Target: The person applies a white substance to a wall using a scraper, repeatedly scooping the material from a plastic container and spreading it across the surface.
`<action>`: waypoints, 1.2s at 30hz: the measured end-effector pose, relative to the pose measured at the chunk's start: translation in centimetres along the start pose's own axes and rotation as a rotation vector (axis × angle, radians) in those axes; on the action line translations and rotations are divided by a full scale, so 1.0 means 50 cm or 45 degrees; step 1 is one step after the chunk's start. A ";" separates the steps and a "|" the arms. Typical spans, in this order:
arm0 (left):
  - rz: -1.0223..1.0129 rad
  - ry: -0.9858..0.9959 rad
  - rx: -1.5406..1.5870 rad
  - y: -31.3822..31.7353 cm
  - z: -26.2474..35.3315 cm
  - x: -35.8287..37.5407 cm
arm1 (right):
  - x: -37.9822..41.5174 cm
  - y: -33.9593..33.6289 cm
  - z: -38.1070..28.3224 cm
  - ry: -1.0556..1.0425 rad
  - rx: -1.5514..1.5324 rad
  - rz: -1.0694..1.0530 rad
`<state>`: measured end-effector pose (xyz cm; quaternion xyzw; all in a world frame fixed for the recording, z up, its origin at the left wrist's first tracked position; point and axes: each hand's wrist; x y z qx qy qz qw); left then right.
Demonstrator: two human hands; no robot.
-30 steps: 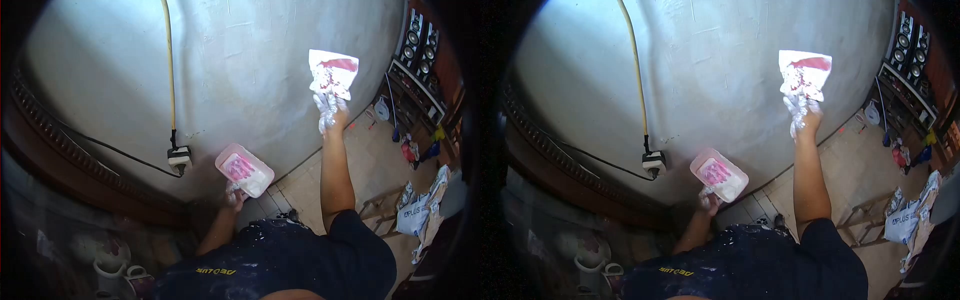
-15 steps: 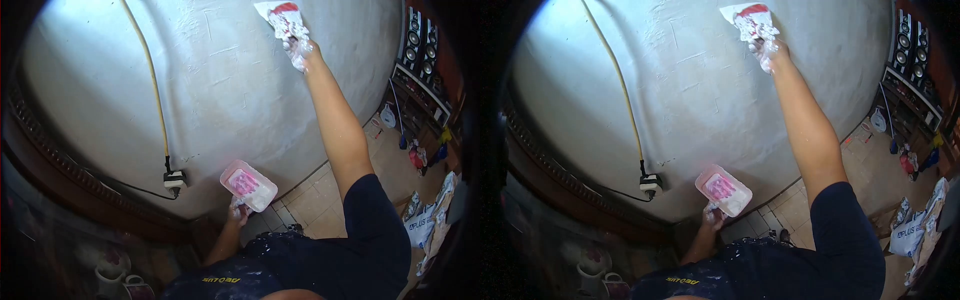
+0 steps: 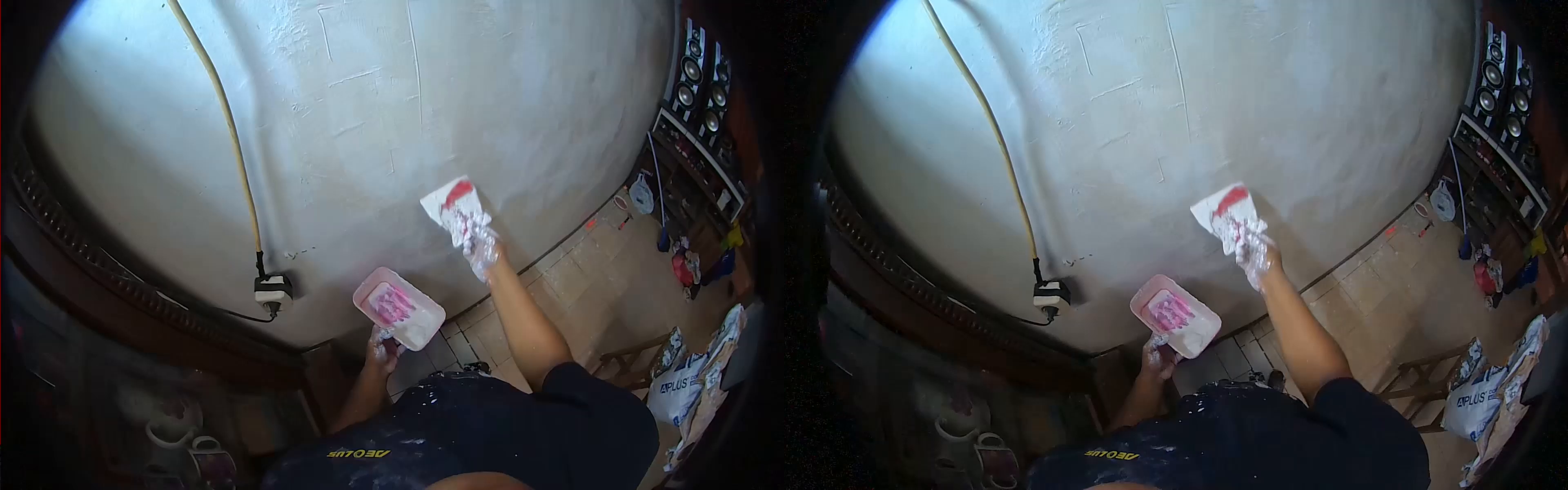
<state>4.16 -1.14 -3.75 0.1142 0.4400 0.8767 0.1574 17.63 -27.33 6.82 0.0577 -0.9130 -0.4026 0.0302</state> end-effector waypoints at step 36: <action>-0.208 -0.020 -0.134 -0.094 -0.008 0.020 | -0.132 0.567 -0.427 -0.753 0.590 -0.225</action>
Point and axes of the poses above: each hand's wrist, its own x-axis away from the middle knuckle, its own y-axis out of the palm, z = x × y, and after that the axes turned 14 degrees about -z, right-handed
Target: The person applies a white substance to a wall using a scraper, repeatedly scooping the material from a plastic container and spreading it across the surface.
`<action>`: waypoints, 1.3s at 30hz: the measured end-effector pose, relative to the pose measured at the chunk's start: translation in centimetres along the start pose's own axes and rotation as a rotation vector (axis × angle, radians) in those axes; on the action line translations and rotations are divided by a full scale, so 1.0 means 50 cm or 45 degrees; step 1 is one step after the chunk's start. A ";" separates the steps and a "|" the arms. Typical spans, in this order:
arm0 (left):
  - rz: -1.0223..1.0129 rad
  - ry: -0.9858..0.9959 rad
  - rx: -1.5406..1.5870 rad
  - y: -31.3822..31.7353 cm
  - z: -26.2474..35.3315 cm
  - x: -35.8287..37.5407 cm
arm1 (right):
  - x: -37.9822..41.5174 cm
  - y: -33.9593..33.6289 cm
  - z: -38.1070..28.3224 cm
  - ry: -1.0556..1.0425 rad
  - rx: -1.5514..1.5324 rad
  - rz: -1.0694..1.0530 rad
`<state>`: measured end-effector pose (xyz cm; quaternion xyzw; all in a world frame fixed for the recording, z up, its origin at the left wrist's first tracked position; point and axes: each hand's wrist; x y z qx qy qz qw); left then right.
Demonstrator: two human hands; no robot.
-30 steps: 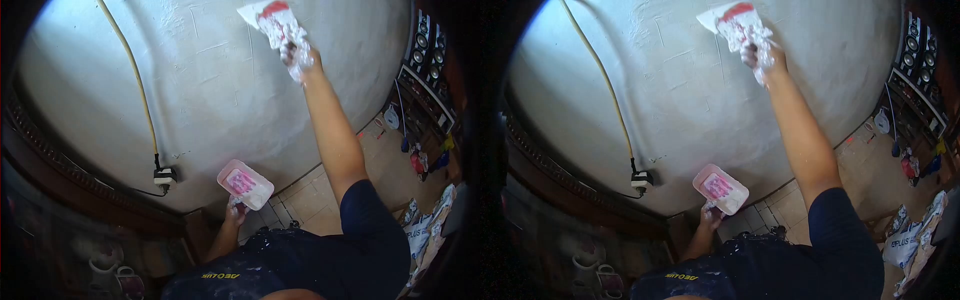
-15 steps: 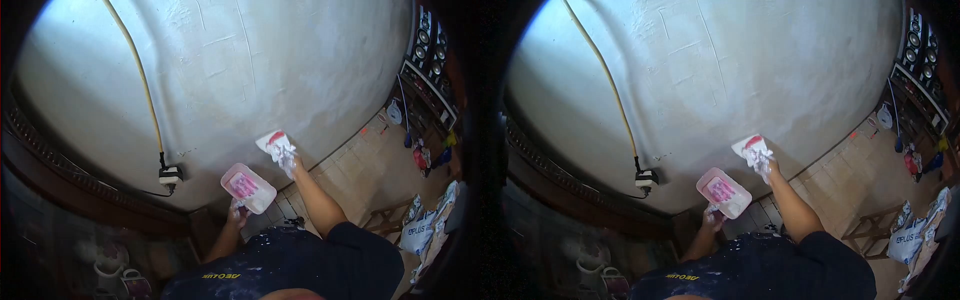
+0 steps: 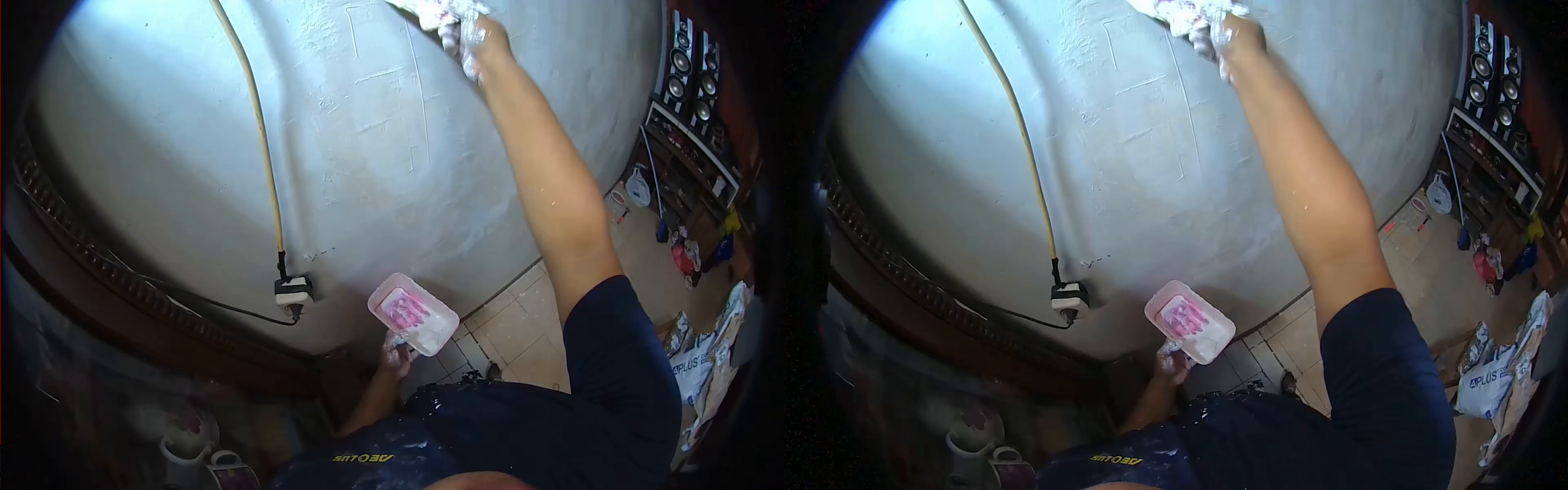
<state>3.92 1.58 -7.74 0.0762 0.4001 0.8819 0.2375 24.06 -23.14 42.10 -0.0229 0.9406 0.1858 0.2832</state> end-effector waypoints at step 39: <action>0.058 -0.122 0.406 0.084 -0.026 -0.157 | 0.371 -0.046 0.322 0.392 0.160 0.349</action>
Point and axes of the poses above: each hand's wrist, its own x-axis away from the middle knuckle, its own y-axis out of the palm, z = x × y, and after that the axes turned 14 degrees about -z, right-handed
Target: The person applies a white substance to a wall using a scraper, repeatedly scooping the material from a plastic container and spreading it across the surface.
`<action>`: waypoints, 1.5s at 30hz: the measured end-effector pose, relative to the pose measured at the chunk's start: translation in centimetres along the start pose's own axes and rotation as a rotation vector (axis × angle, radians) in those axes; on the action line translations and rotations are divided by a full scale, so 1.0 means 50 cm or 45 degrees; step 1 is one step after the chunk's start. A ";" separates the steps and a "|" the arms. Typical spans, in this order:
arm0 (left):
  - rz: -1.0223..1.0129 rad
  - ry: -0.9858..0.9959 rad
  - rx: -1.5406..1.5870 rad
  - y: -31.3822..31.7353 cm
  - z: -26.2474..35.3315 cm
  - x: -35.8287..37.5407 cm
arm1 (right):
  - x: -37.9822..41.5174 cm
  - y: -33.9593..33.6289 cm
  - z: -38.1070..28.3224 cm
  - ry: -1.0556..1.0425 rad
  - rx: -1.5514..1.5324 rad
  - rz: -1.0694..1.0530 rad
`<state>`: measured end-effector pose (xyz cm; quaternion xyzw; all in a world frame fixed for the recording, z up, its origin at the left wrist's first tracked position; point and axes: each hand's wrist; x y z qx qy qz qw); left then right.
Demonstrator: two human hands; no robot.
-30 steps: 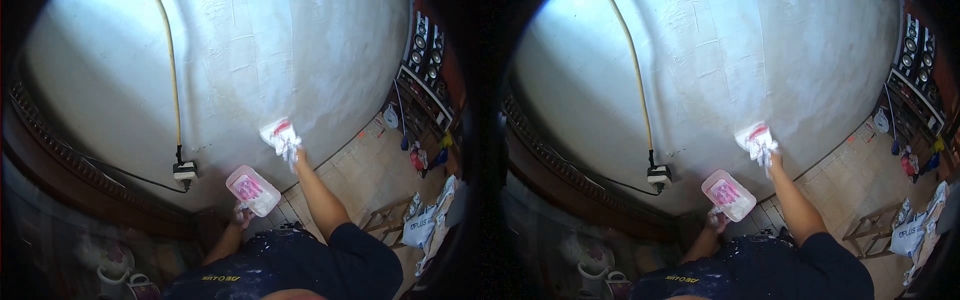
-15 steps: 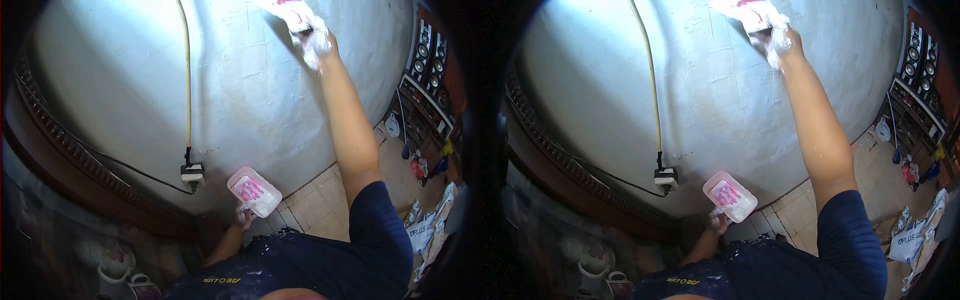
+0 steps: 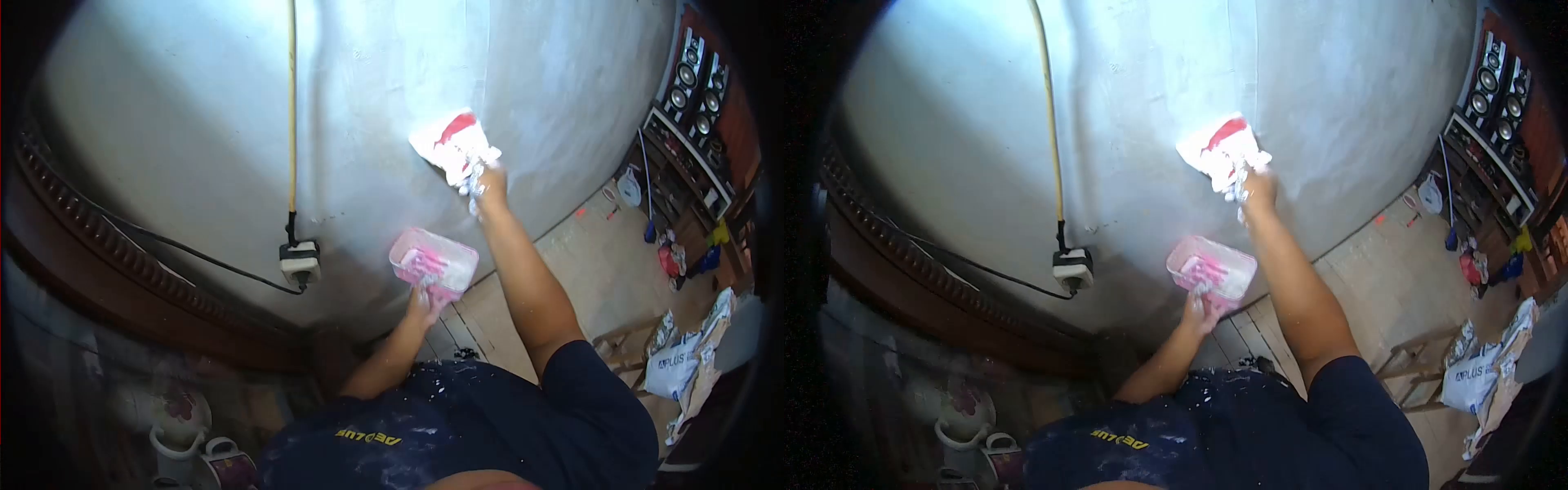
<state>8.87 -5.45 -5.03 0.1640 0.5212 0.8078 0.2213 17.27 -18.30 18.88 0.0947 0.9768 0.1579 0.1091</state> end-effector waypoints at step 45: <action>0.465 0.406 -0.019 0.097 -0.085 -0.184 | 0.023 -0.218 0.039 0.378 -0.535 -0.711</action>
Point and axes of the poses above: each hand's wrist, its own x-axis away from the middle knuckle, its own y-axis out of the palm, z = x × y, and after that the axes turned 14 degrees about -z, right-handed
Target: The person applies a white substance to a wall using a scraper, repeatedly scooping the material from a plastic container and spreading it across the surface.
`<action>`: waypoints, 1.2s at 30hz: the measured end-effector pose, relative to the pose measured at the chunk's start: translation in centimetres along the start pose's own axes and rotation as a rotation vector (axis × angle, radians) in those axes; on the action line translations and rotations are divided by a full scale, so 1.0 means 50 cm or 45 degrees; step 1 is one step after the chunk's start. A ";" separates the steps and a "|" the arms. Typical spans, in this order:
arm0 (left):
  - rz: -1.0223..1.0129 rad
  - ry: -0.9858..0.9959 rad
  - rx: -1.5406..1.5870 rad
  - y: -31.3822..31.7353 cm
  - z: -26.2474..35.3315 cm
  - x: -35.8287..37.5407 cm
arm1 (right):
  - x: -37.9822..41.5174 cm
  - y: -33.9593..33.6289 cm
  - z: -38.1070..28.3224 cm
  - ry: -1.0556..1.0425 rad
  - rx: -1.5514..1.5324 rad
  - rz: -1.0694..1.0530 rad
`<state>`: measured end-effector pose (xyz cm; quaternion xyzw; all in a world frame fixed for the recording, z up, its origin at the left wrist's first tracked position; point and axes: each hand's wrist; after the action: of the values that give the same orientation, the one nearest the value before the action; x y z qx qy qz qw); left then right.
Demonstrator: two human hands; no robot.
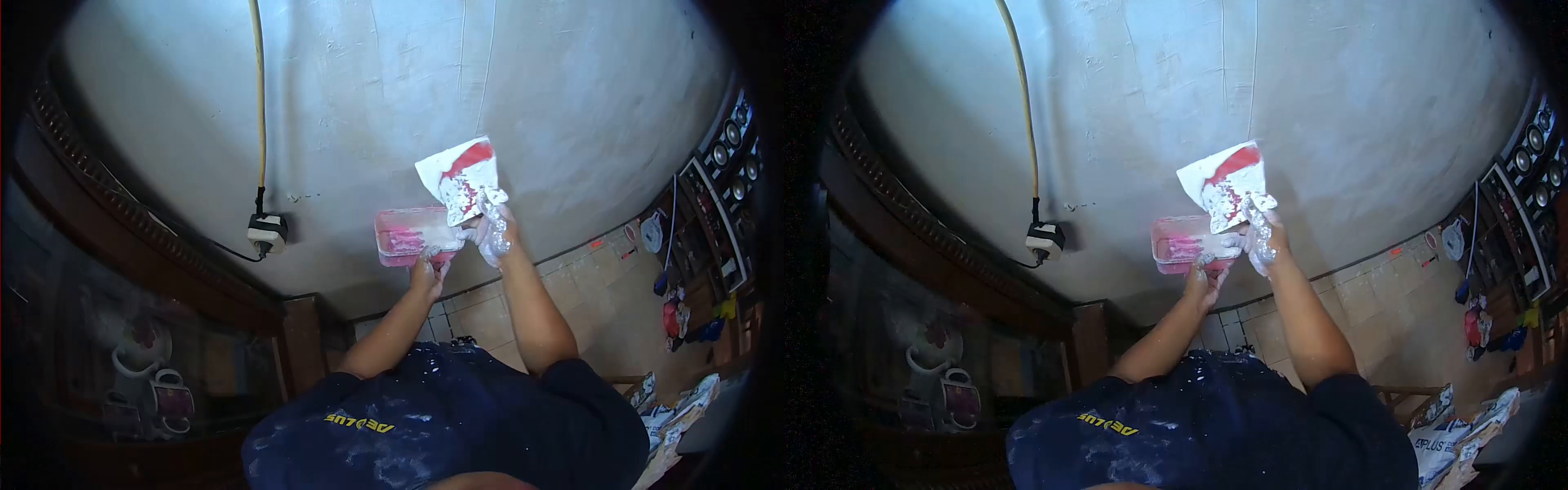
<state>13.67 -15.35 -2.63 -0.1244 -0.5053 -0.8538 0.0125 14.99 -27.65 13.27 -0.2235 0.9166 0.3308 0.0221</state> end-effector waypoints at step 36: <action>-0.228 -0.107 -0.411 -0.086 0.159 0.209 | 0.155 -0.067 0.046 0.255 0.656 0.132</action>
<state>4.52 -5.25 -0.32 -0.1150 -0.3709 -0.9155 -0.1049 9.19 -31.59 8.02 -0.1950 0.9783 0.0637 -0.0294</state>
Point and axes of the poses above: each hand's wrist, its own x-axis away from the middle knuckle, its own y-axis out of the palm, z = x × y, and after that the axes turned 14 degrees about -z, right-handed
